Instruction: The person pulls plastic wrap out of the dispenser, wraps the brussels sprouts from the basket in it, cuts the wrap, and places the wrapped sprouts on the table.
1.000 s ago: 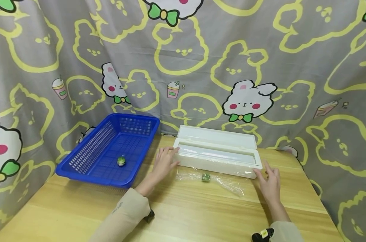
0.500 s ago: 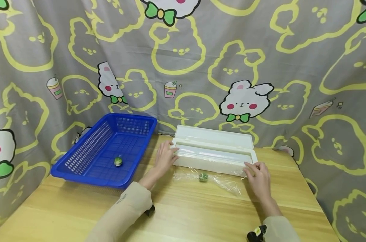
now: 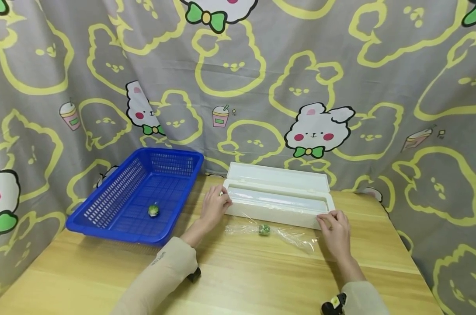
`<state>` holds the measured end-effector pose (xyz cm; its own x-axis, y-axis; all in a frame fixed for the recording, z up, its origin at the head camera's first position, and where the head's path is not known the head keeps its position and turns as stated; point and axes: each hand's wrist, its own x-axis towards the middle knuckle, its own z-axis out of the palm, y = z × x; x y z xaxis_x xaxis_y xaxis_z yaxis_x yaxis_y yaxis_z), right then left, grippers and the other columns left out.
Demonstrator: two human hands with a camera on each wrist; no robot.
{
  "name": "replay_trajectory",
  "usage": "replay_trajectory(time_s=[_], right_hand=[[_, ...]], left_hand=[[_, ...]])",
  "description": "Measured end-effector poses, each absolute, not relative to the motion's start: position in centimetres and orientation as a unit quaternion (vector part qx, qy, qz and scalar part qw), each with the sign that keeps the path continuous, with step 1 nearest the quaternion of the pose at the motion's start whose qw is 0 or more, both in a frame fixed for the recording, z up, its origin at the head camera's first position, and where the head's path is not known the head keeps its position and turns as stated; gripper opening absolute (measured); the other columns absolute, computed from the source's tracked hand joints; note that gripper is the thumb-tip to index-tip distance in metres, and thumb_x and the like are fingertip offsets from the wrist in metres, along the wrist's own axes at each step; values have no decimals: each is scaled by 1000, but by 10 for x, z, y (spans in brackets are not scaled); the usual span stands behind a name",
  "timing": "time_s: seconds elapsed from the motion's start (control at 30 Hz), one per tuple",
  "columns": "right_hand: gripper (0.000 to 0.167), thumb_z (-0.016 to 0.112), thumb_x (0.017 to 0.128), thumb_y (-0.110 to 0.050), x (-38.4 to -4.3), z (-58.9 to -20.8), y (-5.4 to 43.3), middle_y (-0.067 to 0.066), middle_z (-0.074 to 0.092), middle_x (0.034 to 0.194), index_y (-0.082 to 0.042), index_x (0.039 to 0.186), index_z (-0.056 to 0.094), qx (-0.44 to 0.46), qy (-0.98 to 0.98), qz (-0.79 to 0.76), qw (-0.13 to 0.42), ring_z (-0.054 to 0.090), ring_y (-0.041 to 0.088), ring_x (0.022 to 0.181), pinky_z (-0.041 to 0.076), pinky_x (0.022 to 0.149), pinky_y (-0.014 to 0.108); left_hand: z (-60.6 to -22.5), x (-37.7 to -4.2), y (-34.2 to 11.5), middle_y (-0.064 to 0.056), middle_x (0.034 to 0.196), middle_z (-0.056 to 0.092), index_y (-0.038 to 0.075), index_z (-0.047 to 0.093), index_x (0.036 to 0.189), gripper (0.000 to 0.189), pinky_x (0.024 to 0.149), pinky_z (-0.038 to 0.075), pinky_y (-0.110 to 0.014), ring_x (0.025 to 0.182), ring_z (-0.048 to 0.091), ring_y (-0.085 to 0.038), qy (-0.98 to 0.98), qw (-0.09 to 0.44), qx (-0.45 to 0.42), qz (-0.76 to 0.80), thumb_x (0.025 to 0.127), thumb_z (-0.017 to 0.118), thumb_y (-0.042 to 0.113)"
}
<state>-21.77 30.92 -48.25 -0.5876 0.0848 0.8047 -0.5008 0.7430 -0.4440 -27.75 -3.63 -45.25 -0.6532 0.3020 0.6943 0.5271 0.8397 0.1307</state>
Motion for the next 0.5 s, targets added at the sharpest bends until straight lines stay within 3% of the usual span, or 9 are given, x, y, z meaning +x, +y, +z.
replay_trajectory(time_s=[0.3,0.5], right_hand=[[19,69,60,19,-207,-480,309,18,54,80,6,73,63,154,-845,319,401,40,22,80,27,75,25],[21,66,62,18,-200,-482,313,17,62,79,2,75,62,189,-856,314,365,41,1,87,28,80,16]], left_hand=[[-450,-271,-35,0,89,57,13,64,73,9,70,40,-28,84,49,-17,-897,343,-233,-152,73,72,17],[-447,-260,-35,3,80,64,13,62,74,11,67,42,-26,75,52,-16,-899,320,-252,-160,73,73,14]])
